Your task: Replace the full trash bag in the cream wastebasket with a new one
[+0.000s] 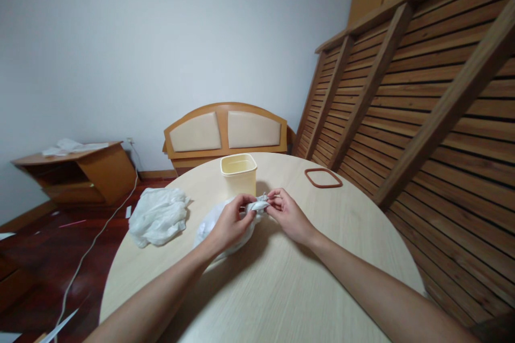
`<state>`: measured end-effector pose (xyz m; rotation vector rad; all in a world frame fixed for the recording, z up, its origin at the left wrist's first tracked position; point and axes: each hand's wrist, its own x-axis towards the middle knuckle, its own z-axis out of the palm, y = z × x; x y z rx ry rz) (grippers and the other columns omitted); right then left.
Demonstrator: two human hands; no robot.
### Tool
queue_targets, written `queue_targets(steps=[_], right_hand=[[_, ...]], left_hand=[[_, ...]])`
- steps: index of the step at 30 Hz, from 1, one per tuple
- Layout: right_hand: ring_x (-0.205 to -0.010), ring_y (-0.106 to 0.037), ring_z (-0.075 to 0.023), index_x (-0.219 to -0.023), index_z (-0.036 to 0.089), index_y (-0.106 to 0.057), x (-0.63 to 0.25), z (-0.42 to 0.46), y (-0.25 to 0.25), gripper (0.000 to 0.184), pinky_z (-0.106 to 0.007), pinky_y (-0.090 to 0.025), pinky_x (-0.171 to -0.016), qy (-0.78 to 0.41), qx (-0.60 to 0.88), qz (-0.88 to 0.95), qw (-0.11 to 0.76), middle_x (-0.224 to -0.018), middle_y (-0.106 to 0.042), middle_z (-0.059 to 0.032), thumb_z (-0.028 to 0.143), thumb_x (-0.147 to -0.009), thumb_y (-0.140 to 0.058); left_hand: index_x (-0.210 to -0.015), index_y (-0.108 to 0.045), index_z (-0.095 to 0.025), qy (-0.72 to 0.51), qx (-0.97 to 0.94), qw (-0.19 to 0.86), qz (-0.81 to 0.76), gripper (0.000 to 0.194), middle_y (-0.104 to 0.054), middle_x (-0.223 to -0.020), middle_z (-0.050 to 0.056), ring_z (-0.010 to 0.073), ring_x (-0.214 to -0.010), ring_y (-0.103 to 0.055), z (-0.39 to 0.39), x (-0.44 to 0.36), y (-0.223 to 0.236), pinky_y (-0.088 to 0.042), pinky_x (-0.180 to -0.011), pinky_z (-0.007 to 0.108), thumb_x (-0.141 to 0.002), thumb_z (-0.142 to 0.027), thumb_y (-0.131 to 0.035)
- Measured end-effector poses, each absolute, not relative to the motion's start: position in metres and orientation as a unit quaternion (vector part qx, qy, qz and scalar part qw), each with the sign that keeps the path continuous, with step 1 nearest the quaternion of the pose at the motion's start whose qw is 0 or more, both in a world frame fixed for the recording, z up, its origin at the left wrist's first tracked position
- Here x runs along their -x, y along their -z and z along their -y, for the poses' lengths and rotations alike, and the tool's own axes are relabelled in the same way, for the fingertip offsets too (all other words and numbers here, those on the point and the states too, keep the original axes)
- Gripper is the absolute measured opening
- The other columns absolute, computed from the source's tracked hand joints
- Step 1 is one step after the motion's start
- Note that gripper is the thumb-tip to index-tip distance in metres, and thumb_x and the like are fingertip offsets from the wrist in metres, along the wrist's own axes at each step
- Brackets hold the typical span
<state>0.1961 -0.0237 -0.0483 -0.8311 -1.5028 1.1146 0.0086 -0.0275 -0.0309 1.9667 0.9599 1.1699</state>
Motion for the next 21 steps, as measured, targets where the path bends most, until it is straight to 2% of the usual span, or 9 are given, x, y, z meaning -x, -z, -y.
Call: queue_targets(steps=[5, 10, 14, 18, 21], right_hand=[[-0.081, -0.067, -0.0151, -0.094, 0.023, -0.048, -0.1958, 0.0227, 0.0495, 0.03, -0.031, -0.052, -0.077, -0.484, 0.357, 0.607, 0.52, -0.089, -0.065, 0.0009, 0.034, -0.078, -0.071], [-0.075, -0.065, -0.0149, -0.089, 0.022, -0.055, -0.1946, 0.0254, 0.0463, 0.022, -0.03, -0.054, -0.072, -0.476, 0.365, 0.623, 0.502, -0.083, -0.066, 0.0005, 0.035, -0.079, -0.07], [-0.073, -0.066, -0.0152, -0.087, 0.021, -0.059, -0.1948, 0.0271, 0.0442, 0.018, -0.029, -0.054, -0.069, -0.459, 0.374, 0.636, 0.494, -0.08, -0.066, 0.0003, 0.033, -0.079, -0.069], [-0.066, -0.064, -0.0154, -0.083, 0.02, -0.062, -0.1986, 0.027, 0.0438, 0.013, -0.028, -0.051, -0.063, -0.394, 0.407, 0.653, 0.503, -0.073, -0.065, 0.0011, 0.03, -0.08, -0.068], [-0.07, -0.065, -0.0165, -0.088, 0.019, -0.068, -0.2005, 0.0275, 0.0443, 0.012, -0.029, -0.052, -0.066, -0.355, 0.405, 0.679, 0.5, -0.079, -0.068, -0.0018, 0.03, -0.084, -0.065]], left_hand=[[-0.111, -0.055, -0.017, -0.444, -0.736, 0.345, -0.376, 0.028, -0.069, -0.108, 0.01, 0.0201, -0.102, -0.066, 0.0265, -0.0074, 0.0321, -0.052, -0.091, 0.036, -0.083, -0.017, -0.058], [-0.11, -0.053, -0.018, -0.426, -0.738, 0.397, -0.339, 0.029, -0.07, -0.098, 0.006, 0.0185, -0.093, -0.067, 0.0293, -0.0084, 0.0321, -0.053, -0.084, 0.034, -0.081, -0.016, -0.056], [-0.111, -0.055, -0.017, -0.421, -0.735, 0.421, -0.324, 0.029, -0.071, -0.096, 0.006, 0.0185, -0.089, -0.068, 0.0299, -0.0084, 0.0313, -0.053, -0.081, 0.032, -0.082, -0.02, -0.059], [-0.109, -0.061, -0.015, -0.422, -0.738, 0.413, -0.325, 0.025, -0.072, -0.106, 0.01, 0.021, -0.099, -0.068, 0.0291, -0.0092, 0.0293, -0.052, -0.091, 0.036, -0.084, -0.021, -0.06], [-0.109, -0.064, -0.014, -0.425, -0.736, 0.4, -0.344, 0.026, -0.073, -0.104, 0.011, 0.0208, -0.096, -0.069, 0.0273, -0.0091, 0.0297, -0.052, -0.091, 0.036, -0.085, -0.022, -0.062]])
